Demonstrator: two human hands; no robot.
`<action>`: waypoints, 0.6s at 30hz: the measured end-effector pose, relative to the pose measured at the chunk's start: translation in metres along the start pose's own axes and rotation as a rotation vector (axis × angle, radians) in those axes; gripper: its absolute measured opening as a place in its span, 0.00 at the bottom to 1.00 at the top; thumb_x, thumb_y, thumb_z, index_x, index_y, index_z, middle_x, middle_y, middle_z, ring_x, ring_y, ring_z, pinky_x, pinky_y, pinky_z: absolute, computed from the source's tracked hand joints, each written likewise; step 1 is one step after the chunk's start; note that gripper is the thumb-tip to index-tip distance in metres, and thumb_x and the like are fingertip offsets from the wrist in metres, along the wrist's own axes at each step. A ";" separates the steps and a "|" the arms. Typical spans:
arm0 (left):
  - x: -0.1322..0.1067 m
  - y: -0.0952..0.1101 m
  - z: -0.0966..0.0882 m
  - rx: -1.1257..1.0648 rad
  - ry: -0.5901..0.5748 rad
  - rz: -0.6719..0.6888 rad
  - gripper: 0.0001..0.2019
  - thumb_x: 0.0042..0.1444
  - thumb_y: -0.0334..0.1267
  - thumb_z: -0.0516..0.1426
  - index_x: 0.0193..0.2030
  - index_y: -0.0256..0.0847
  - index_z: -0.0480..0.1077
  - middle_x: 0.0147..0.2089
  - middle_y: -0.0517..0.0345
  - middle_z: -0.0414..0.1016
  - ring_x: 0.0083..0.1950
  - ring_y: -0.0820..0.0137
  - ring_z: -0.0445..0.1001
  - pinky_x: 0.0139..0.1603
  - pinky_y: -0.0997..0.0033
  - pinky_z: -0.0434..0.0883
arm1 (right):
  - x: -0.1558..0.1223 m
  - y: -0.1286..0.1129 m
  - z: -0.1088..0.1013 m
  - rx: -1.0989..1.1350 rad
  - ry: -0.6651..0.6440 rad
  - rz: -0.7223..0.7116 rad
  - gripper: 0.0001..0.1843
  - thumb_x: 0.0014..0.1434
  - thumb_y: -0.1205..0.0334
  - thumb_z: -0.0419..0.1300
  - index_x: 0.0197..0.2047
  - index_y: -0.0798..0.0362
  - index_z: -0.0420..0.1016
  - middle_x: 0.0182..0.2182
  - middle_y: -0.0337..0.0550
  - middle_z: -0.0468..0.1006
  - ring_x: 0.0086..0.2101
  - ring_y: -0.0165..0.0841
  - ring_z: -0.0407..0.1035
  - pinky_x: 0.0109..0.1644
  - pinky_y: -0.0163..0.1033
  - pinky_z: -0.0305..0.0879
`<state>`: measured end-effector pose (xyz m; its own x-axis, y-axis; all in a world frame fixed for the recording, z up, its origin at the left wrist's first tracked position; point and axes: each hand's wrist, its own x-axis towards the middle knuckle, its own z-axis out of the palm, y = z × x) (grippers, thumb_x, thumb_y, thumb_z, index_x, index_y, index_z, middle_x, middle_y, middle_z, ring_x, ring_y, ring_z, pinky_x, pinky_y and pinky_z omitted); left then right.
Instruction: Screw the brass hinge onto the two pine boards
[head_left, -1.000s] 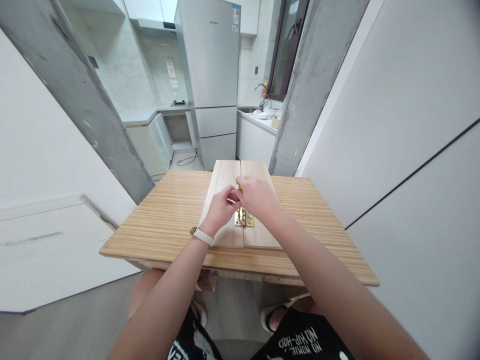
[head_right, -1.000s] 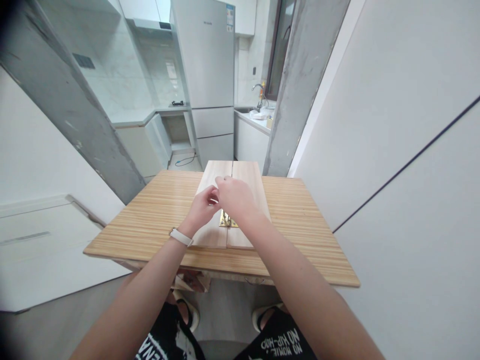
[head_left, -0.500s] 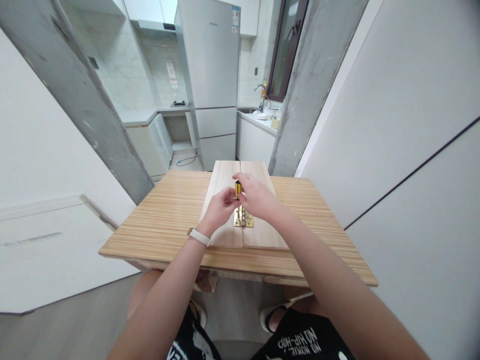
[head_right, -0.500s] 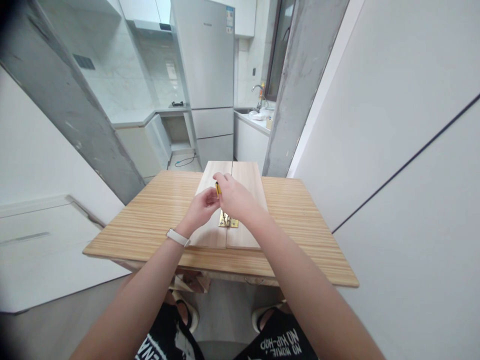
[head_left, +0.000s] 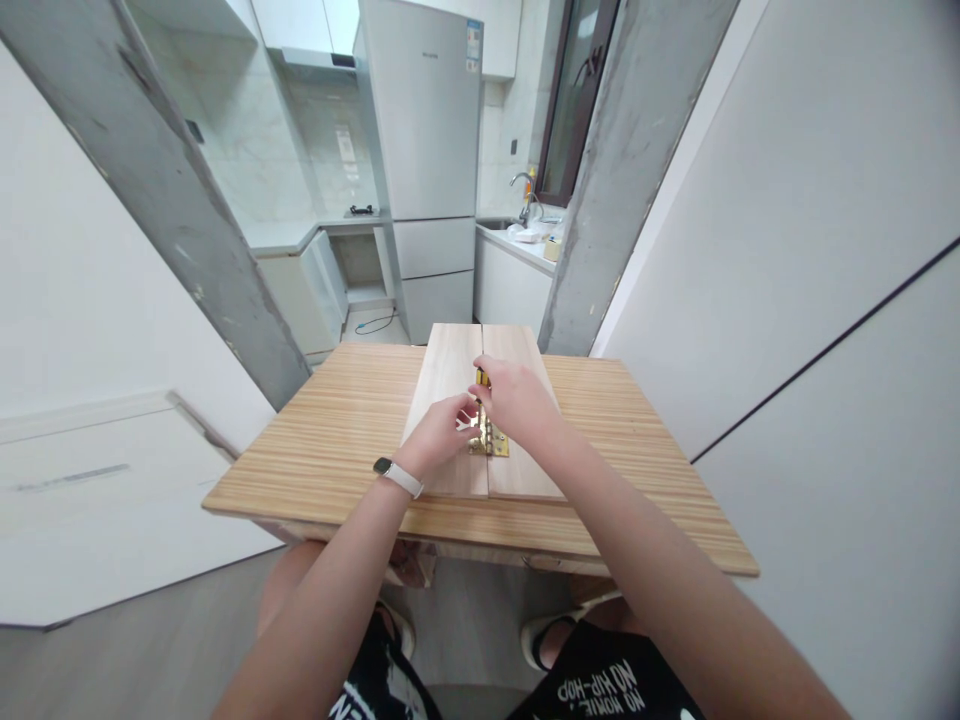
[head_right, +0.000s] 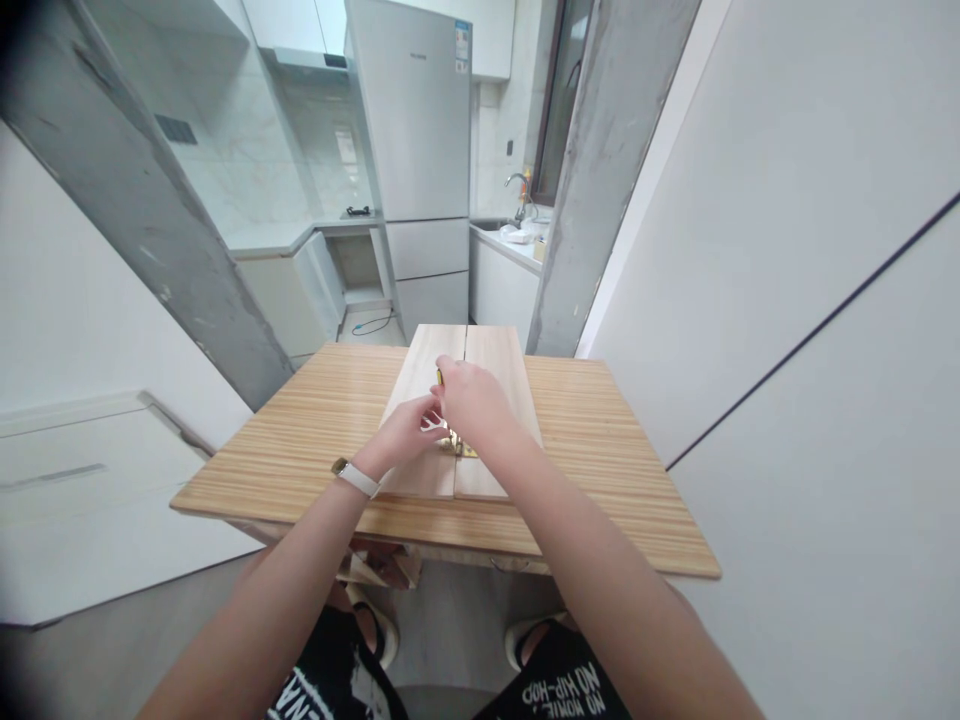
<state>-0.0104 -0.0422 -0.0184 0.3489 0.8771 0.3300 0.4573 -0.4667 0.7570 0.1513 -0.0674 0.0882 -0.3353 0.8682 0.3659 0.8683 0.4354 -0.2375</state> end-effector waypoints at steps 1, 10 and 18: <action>-0.002 -0.003 0.003 0.028 -0.026 0.004 0.10 0.53 0.29 0.64 0.42 0.40 0.74 0.40 0.56 0.79 0.40 0.67 0.76 0.41 0.69 0.72 | 0.001 0.002 0.000 0.009 -0.006 -0.003 0.15 0.69 0.63 0.59 0.57 0.53 0.72 0.46 0.51 0.83 0.45 0.41 0.77 0.45 0.41 0.64; -0.003 -0.002 0.015 0.234 -0.092 0.042 0.07 0.57 0.24 0.58 0.38 0.40 0.74 0.38 0.53 0.81 0.40 0.64 0.78 0.41 0.67 0.70 | -0.001 0.006 -0.002 0.048 -0.060 -0.071 0.18 0.66 0.70 0.59 0.58 0.52 0.73 0.47 0.51 0.83 0.45 0.40 0.77 0.46 0.40 0.66; -0.003 -0.005 0.013 0.286 -0.110 0.064 0.09 0.62 0.27 0.56 0.45 0.39 0.75 0.44 0.51 0.79 0.45 0.64 0.77 0.47 0.66 0.71 | -0.005 0.010 -0.030 0.154 0.080 -0.098 0.17 0.66 0.71 0.58 0.57 0.52 0.73 0.47 0.49 0.82 0.44 0.40 0.76 0.48 0.42 0.67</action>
<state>-0.0026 -0.0441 -0.0303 0.4637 0.8345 0.2975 0.6378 -0.5475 0.5417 0.1729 -0.0748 0.1107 -0.3796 0.8009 0.4630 0.7651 0.5532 -0.3297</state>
